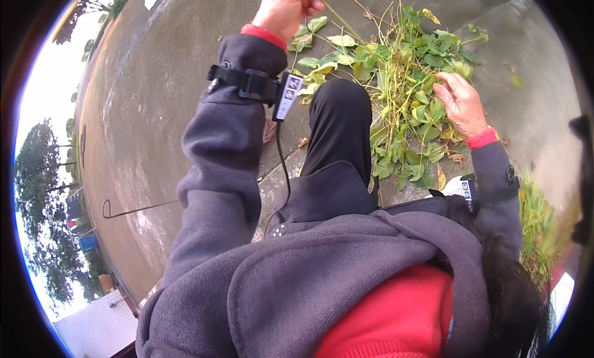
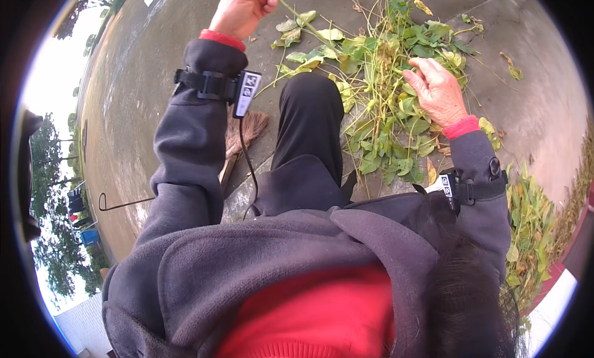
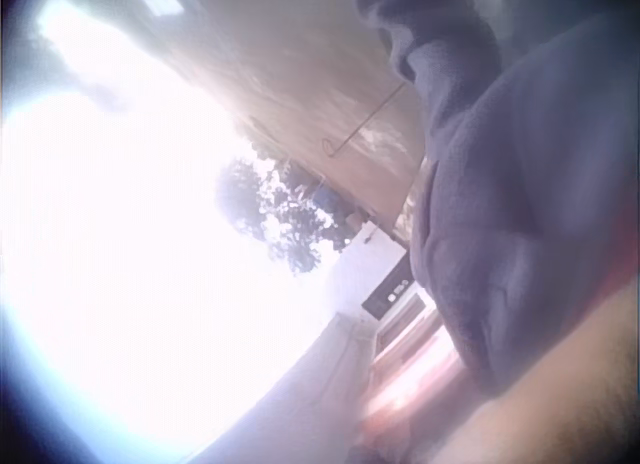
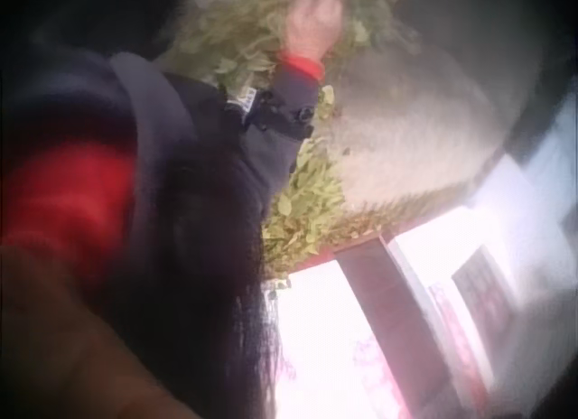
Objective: The person harvests broad beans by hand from a pile of plants on a concrete patio. They pull the pods from the stems and place them on a white tarp. The person repeats this process for several plants.
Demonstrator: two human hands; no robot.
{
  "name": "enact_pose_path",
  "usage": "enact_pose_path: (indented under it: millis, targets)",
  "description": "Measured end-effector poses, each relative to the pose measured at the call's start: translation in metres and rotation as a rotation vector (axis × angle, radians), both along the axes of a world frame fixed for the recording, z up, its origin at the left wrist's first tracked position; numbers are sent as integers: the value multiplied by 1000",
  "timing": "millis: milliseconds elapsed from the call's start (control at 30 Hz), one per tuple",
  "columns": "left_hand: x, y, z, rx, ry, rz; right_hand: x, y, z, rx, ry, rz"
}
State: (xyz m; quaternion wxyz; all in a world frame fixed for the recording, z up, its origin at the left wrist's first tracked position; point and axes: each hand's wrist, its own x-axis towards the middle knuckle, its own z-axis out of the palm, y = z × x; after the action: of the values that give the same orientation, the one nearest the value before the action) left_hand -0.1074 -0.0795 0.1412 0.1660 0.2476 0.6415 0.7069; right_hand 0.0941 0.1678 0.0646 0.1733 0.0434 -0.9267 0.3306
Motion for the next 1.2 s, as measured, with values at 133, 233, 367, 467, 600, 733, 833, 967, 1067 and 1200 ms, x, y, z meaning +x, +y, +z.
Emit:
enact_pose_path:
  millis: [133,233,367,467,600,733,833,967,1067,1200]
  targets:
    - [-27,-105,-30,-477,-95,133,15,17,-14,18,-148,-26]
    - [-9,-164,-94,-747,-82,193,20,23,-23,28,-186,-51]
    - [30,-221,-192,-802,-238,186,20,29,-35,24,-270,-96]
    - [58,-246,-255,-1017,-176,233,20,35,-45,3,-341,-117]
    - [92,-257,-312,-1244,-366,150,22,42,-57,-197,-452,-187]
    - [120,-248,-349,-1275,-571,126,26,51,-61,-165,-483,-222]
    - [132,-248,-371,-1226,-778,147,34,65,-52,-182,-479,-277]
    - [143,-263,-397,-1117,-1014,392,59,96,-20,-180,-494,-414]
    - [143,-277,-410,-1362,-831,178,85,121,22,-114,-507,-514]
    - [147,-300,-411,-1935,118,-670,125,132,85,67,-405,-688]
